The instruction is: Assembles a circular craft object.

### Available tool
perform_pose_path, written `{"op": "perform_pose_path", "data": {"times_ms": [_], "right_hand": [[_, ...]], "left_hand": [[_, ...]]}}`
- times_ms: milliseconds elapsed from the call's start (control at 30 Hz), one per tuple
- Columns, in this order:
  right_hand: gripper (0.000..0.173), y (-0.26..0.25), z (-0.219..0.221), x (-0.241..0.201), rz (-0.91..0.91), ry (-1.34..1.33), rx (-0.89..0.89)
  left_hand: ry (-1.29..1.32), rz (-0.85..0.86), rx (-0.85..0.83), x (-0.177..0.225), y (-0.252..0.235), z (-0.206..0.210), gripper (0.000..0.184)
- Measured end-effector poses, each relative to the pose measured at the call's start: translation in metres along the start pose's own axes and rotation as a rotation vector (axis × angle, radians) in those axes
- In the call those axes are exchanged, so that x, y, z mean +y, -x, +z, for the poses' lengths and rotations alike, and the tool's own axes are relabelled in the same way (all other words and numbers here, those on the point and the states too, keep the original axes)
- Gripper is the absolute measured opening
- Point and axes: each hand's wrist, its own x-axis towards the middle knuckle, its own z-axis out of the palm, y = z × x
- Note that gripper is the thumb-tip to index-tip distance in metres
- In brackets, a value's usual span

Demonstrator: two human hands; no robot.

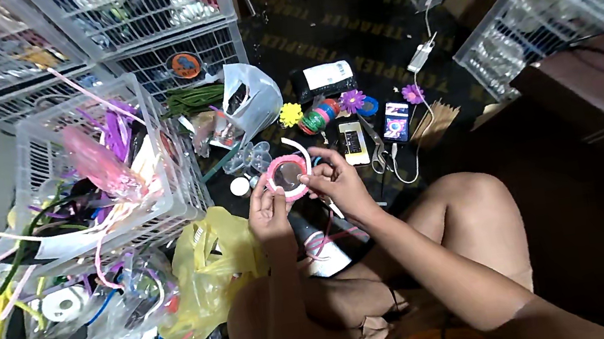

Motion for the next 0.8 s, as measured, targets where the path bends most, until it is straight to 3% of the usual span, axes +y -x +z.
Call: {"op": "perform_pose_path", "data": {"times_ms": [67,133,567,667,800], "right_hand": [[0.026,0.002,0.001,0.000,0.114,-0.121,-0.025],[0.016,0.003,0.001,-0.001,0.184,-0.186,-0.059],[0.004,0.004,0.003,-0.006,0.211,-0.214,-0.015],[0.008,0.007,0.008,-0.005,0.209,-0.204,-0.003],[0.026,0.010,0.016,0.000,0.185,-0.114,0.004]], "left_hand": [[0.030,-0.010,-0.001,-0.001,0.000,0.001,0.043],[0.042,-0.026,0.007,-0.002,0.000,0.001,0.043],[0.059,-0.039,0.013,-0.001,-0.001,0.002,0.041],[0.060,-0.024,0.019,-0.004,-0.001,0.002,0.042],[0.035,-0.017,0.033,-0.005,0.001,0.004,0.041]]}}
